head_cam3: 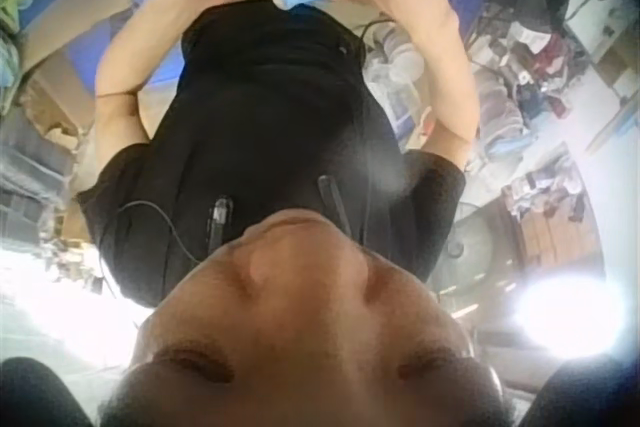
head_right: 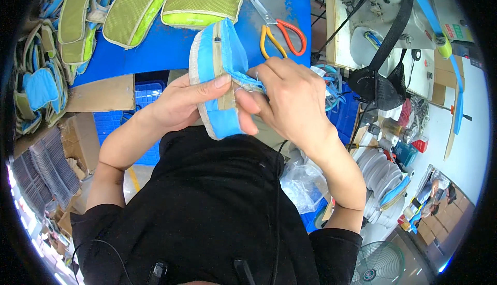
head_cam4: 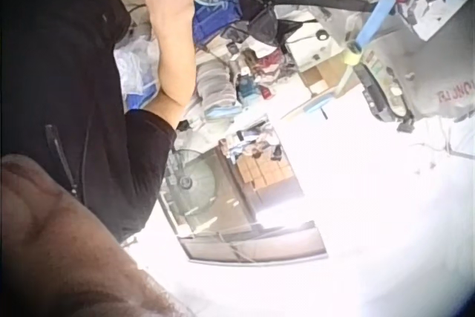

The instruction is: The person assembles small fabric pouches, likely face masks, using a sewing machine. They pick up a pouch, align a blue elastic strap, and sew it to the pouch. They then trim the excess strap with scissors and inspect the finished item before repeating the process with another pouch.

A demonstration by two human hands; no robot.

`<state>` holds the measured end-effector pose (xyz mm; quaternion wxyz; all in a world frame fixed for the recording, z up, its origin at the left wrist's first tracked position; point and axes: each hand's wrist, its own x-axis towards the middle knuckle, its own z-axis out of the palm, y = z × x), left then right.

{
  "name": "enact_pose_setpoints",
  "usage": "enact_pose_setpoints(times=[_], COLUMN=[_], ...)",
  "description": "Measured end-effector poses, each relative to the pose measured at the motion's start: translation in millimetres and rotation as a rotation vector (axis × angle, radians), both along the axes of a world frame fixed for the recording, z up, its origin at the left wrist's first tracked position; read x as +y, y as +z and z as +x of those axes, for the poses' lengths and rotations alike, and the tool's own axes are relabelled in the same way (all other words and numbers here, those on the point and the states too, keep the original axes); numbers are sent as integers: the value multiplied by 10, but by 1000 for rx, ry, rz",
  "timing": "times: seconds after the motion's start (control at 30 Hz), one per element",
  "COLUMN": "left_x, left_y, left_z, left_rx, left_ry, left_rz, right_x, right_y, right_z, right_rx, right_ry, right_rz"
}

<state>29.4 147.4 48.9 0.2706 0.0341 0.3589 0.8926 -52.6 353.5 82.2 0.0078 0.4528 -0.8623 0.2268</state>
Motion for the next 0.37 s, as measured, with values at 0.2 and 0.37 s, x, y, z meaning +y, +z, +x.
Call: enact_pose_setpoints(times=[0.2, 0.37], left_x=[-18, -219], left_y=[-20, 283], left_z=[-2, 41], left_rx=[31, -72], left_ry=[-10, -104], left_rz=[-6, -59], right_x=[-6, 25], right_y=[13, 89], right_z=[-14, 11], right_rx=[-18, 75], right_ry=[36, 196], right_rz=[69, 106])
